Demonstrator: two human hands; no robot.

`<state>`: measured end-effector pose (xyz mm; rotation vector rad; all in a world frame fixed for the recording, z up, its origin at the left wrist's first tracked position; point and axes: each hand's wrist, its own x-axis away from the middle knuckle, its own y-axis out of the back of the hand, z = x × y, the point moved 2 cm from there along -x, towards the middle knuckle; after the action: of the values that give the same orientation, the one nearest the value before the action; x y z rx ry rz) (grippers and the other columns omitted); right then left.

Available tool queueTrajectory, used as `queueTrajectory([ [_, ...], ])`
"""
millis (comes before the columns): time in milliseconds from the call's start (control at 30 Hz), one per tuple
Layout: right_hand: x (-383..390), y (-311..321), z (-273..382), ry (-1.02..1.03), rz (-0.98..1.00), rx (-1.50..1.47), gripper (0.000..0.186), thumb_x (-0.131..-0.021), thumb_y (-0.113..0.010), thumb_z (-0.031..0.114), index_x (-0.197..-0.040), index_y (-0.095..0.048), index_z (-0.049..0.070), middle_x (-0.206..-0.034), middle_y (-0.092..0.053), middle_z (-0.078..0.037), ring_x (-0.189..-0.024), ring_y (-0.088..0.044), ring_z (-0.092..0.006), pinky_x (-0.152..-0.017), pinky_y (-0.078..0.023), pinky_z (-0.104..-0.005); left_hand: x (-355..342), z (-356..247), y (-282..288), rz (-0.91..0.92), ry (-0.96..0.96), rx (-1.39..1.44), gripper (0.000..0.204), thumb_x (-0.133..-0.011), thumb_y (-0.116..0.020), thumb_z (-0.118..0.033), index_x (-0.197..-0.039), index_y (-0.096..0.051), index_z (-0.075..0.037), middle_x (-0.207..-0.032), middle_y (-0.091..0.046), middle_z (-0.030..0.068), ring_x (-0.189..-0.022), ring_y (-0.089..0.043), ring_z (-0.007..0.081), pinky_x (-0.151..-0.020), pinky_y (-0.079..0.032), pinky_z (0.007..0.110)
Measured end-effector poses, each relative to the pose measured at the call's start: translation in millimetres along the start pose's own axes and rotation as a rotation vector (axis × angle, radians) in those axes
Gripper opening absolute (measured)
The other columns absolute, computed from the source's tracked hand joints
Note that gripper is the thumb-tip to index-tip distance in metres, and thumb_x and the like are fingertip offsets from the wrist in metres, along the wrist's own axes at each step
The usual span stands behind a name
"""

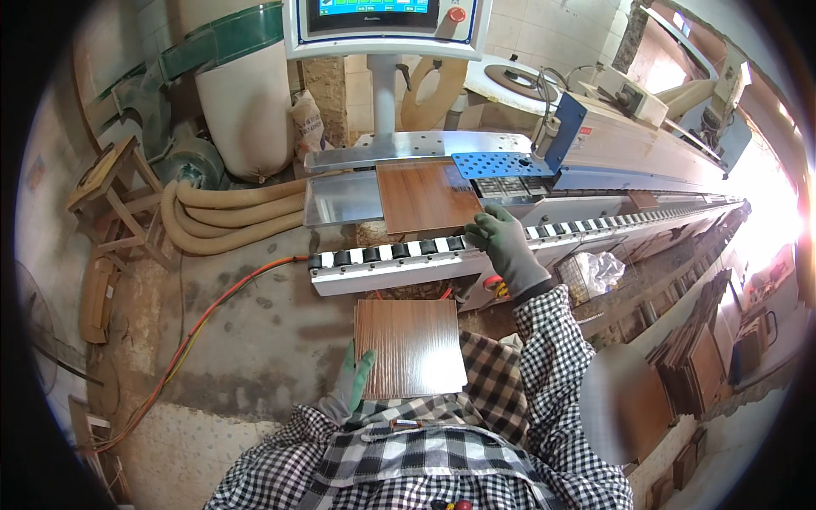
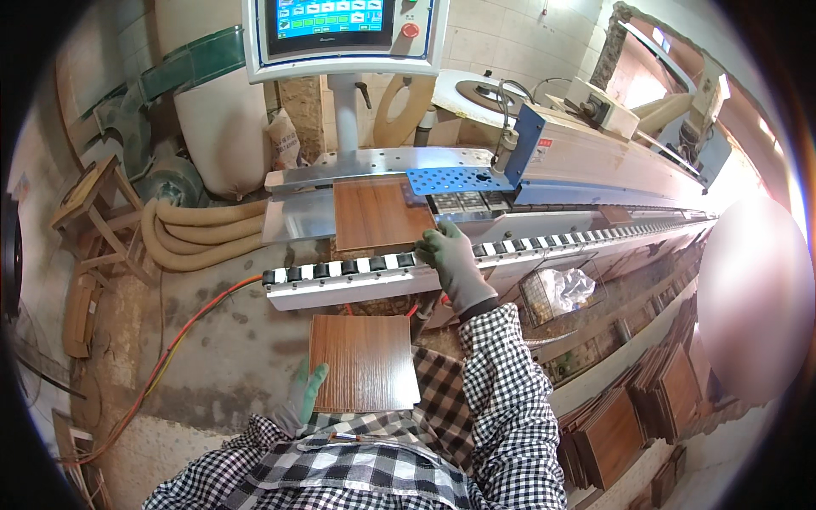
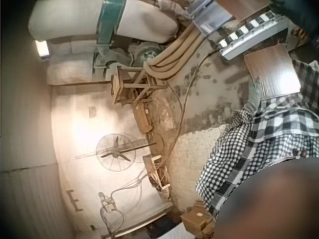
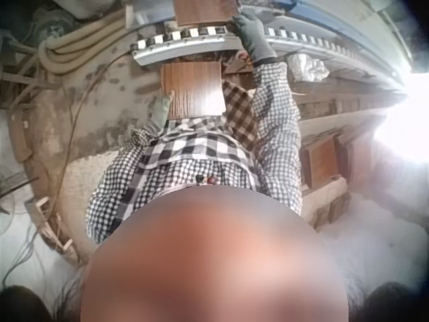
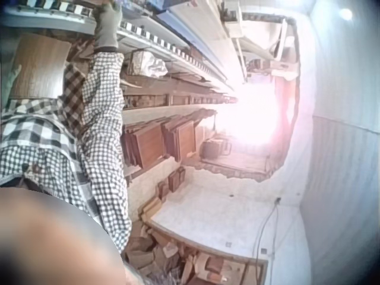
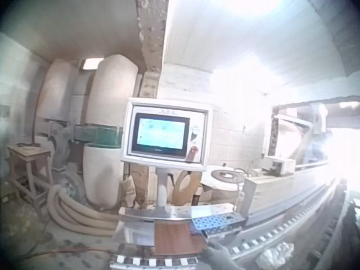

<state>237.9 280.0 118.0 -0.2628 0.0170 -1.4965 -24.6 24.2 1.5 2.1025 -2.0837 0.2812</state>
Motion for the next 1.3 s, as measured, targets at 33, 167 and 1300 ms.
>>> queueTrajectory([
  [33, 0.9, -1.1, 2.2, 0.040, -0.034, 0.105, 0.050, -0.098, -0.066, 0.007, -0.142, -0.045, -0.007, -0.105, -0.062, -0.014, -0.100, -0.071, -0.0247, -0.079, -0.059, -0.0301, -1.4, 4.2, -0.6, 0.014, -0.001, 0.014, 0.065, -0.108, -0.051, -0.044, -0.152, -0.038, 0.003, -0.147, -0.050, 0.0178, -0.137, -0.049, 0.0256, -0.118, -0.036, 0.039],
  [167, 12.3, -65.7, 5.1, 0.839, -0.082, 0.983, 0.035, -0.097, -0.060, 0.028, -0.121, -0.066, 0.003, -0.117, -0.069, -0.017, -0.106, -0.068, -0.0351, -0.093, -0.053, -0.0436, 0.8, 18.2, 6.7, -0.013, 0.016, -0.009, 0.063, -0.108, -0.051, -0.041, -0.152, -0.038, 0.003, -0.148, -0.050, 0.0182, -0.138, -0.048, 0.0260, -0.119, -0.036, 0.039],
  [1300, 0.9, -49.6, -9.2, 0.682, -0.100, 1.455, 0.038, -0.095, -0.064, 0.042, -0.118, -0.068, 0.012, -0.128, -0.064, -0.011, -0.123, -0.057, -0.0311, -0.108, -0.041, -0.0478, -8.2, 43.5, 10.4, -0.043, 0.092, 0.167, 0.054, -0.108, -0.055, -0.035, -0.148, -0.044, -0.001, -0.135, -0.058, 0.0110, -0.119, -0.057, 0.0184, -0.104, -0.046, 0.034],
])
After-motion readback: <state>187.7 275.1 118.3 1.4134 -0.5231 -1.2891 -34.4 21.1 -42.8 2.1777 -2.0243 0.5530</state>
